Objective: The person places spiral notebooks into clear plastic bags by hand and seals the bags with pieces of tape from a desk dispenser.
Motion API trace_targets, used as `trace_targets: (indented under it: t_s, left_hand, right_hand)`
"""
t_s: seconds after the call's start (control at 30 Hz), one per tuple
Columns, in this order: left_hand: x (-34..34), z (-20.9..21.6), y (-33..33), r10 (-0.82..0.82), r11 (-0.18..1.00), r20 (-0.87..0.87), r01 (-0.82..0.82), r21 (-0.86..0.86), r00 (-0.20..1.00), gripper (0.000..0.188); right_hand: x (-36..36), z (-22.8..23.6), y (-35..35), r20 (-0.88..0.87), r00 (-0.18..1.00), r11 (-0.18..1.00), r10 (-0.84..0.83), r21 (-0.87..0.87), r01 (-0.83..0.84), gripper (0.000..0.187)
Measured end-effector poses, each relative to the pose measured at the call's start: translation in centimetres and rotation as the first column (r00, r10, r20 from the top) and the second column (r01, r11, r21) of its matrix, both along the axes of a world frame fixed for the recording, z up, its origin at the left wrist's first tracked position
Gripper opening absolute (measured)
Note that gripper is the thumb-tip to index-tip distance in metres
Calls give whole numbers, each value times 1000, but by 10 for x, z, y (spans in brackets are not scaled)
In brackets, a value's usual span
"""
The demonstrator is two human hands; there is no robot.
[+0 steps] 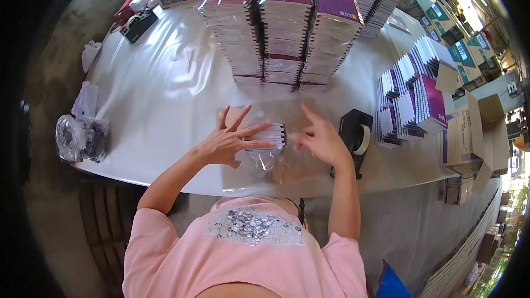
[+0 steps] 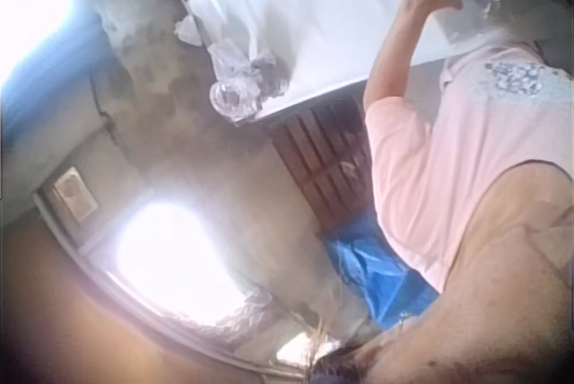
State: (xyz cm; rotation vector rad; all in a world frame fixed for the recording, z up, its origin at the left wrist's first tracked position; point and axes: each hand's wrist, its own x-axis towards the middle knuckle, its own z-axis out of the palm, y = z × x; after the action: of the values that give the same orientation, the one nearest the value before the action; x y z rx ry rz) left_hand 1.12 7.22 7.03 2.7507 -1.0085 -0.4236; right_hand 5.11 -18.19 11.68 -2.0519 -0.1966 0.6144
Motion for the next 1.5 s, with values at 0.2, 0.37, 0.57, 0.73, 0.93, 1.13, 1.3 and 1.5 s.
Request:
trace_targets:
  t_s: [0.2,0.37,0.57,0.73,0.93,1.13,1.3,1.5]
  left_hand:
    - [3,10,-7,-57,998,50,56,35,997,110]
    - [1,9,0,-25,999,36,24,28,999,106]
    - [6,6,-1,-26,997,-88,19,-79,996,100]
    - [13,-16,4,31,981,-171,-63,-183,985,82]
    - [6,-26,-5,84,905,-32,-90,-415,996,59]
    - [4,-38,-31,435,486,112,-128,-865,894,30]
    - [-13,-1,-15,540,498,31,-290,-817,841,39]
    - [-15,-65,-19,466,353,-147,-336,-873,872,21]
  right_hand:
    - [50,-58,28,197,911,907,362,-300,-295,91]
    - [47,-10,37,24,948,790,317,-559,-250,99]
    - [4,-57,-20,640,502,812,582,-494,-312,95]
    - [-20,-85,34,812,574,946,105,97,-311,30]
    - [-2,-87,11,526,813,674,-247,696,-246,24]
    - [-20,-80,18,472,879,929,63,294,-224,53]
    - [-9,-114,15,447,885,922,129,274,-273,37]
    - [-9,-111,25,170,985,860,-8,504,-80,28]
